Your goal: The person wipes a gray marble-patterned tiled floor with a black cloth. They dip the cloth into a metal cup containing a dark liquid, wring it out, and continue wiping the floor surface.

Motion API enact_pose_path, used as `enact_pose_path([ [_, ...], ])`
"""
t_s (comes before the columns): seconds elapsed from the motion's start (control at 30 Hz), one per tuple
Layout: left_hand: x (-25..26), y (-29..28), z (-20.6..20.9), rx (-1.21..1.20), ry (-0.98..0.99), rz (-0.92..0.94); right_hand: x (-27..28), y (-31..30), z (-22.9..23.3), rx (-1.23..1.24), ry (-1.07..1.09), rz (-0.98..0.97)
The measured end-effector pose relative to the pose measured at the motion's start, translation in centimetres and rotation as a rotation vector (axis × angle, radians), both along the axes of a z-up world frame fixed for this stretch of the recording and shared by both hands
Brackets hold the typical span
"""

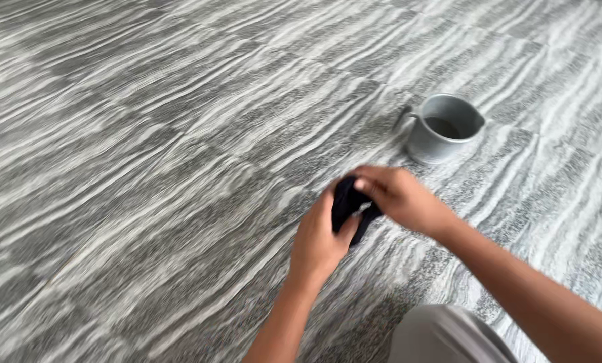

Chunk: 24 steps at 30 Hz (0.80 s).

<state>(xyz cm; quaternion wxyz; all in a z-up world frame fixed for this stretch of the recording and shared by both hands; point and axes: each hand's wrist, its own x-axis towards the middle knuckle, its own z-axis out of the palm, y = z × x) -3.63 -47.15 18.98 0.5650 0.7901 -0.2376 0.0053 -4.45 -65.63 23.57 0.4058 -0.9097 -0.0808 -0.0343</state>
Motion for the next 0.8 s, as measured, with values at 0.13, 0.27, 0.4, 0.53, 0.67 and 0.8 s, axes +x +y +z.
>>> enact_pose_path([
  [0.13, 4.8, -10.0, 3.2, -0.133, -0.154, -0.035, 0.6, -6.9, 5.6, -0.079, -0.213, -0.174],
  [0.27, 7.7, -18.1, 6.6, -0.166, -0.179, -0.121, 1.8, -13.3, 9.0, -0.069, -0.303, -0.302],
  [0.4, 9.9, -23.5, 7.5, -0.203, -0.378, -0.103, 2.6, -19.5, 9.2, -0.049, -0.435, -0.304],
  [0.53, 11.8, -27.6, 5.0, -0.077, -0.381, -0.145, 4.2, -24.2, 4.9, -0.302, -0.558, -0.26],
  [0.67, 13.4, -31.2, 0.5, 0.231, -0.4, -0.34, 4.3, -27.0, -0.8, -0.475, -0.189, -0.417],
  [0.8, 13.3, -34.0, -2.1, 0.357, -0.339, -0.443, 3.7, -28.0, -3.6, -0.477, -0.238, -0.423],
])
